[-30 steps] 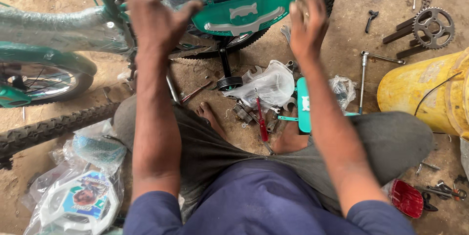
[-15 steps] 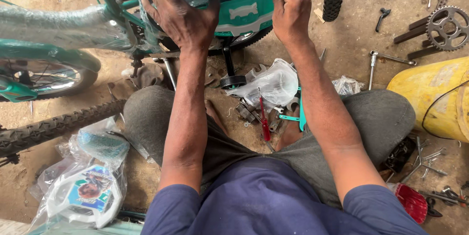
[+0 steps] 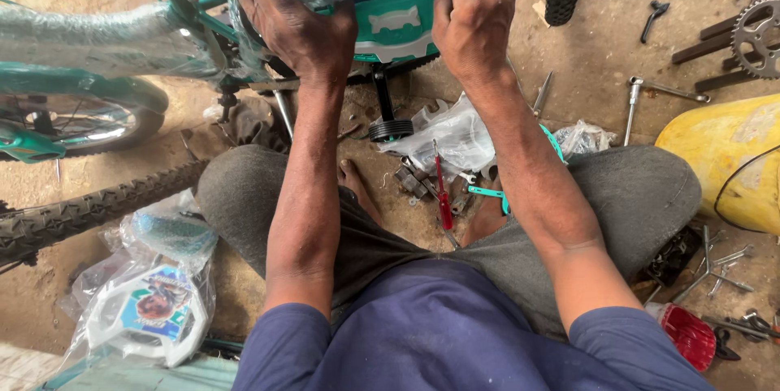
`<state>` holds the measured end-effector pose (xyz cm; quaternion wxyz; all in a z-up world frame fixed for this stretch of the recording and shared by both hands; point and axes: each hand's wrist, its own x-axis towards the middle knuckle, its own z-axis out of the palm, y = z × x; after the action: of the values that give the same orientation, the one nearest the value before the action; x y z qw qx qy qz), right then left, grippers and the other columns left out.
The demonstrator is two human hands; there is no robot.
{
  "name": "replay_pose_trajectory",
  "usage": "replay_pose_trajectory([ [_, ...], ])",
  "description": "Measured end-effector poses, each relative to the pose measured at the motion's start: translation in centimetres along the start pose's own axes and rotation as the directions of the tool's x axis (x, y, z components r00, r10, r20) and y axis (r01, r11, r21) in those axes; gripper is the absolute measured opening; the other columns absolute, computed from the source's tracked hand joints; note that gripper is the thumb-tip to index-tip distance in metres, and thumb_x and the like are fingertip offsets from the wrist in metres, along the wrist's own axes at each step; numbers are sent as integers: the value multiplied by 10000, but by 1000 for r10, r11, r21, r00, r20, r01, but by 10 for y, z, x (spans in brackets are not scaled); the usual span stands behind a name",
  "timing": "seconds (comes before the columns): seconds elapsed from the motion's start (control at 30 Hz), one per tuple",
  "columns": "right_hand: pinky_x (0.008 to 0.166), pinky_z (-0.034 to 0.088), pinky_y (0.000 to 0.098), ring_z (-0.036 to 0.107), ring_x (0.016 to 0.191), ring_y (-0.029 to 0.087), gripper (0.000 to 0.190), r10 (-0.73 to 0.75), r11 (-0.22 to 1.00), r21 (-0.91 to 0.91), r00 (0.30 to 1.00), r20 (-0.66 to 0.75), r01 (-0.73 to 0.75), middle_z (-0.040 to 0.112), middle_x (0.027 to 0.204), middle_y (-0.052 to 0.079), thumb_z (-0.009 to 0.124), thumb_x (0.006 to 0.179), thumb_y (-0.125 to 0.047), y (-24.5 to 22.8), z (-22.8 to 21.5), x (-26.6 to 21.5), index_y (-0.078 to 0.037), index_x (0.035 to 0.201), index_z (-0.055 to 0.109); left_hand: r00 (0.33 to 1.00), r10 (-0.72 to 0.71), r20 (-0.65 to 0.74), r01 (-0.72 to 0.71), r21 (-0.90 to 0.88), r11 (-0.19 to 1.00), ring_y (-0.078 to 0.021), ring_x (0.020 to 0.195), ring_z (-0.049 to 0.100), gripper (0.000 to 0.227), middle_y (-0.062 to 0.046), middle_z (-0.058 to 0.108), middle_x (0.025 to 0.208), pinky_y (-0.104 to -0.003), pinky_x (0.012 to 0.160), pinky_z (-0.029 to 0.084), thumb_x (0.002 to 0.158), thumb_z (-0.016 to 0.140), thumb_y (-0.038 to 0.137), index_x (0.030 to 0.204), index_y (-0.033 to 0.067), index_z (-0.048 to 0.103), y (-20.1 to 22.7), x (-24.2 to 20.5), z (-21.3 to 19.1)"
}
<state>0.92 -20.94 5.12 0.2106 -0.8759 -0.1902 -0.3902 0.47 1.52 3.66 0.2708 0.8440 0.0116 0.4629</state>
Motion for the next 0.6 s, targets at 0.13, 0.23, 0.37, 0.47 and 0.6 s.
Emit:
replay_pose_trajectory([
  [0.13, 876, 464, 486, 608, 1004, 371, 167, -9, 998, 57, 1000, -16, 10, 652, 1101, 196, 776, 966, -74, 2, 5, -8, 19, 1051, 667, 999, 28, 23, -27, -42, 999, -316, 1383, 566, 1015, -192, 586, 1442, -530, 1313, 254, 831, 947, 220, 1561, 51, 263, -3, 8, -7],
  [0.23, 874, 500, 483, 657, 1030, 345, 139, 24, 973, 227, 997, 74, -40, 692, 1115, 164, 735, 1009, -69, 17, -1, 3, 0, 1120, 688, 994, 62, 91, -53, -94, 994, -339, 1333, 584, 991, -213, 610, 1391, -536, 1269, 270, 807, 970, 251, 1517, 29, 315, -7, 13, -21],
  [0.37, 865, 527, 493, 673, 1018, 362, 145, 67, 942, 323, 995, 79, -89, 704, 1099, 175, 669, 1039, -17, 20, -21, 9, 22, 1178, 689, 974, 82, 213, -41, -189, 981, -353, 1383, 582, 806, -184, 636, 1430, -521, 1291, 313, 864, 927, 166, 1502, 19, 458, -32, 12, -41],
  [0.47, 872, 546, 481, 676, 1000, 371, 124, 77, 952, 298, 997, -30, -64, 694, 1088, 184, 677, 1023, 0, 9, -43, 13, 18, 1145, 692, 984, -135, 119, 167, -328, 930, -329, 1397, 612, 605, -175, 664, 1416, -474, 1289, 449, 859, 824, 65, 1411, 13, 583, -72, 18, -54],
  [0.6, 879, 555, 445, 682, 1035, 362, 99, -38, 921, 388, 999, 27, 24, 676, 1119, 166, 677, 1030, 11, -10, -71, 31, 15, 1128, 687, 789, -601, -129, 451, -543, 708, -343, 1075, 639, 395, -242, 675, 1226, -437, 1039, 495, 1001, 614, 240, 1267, -49, 649, -160, 64, -73],
])
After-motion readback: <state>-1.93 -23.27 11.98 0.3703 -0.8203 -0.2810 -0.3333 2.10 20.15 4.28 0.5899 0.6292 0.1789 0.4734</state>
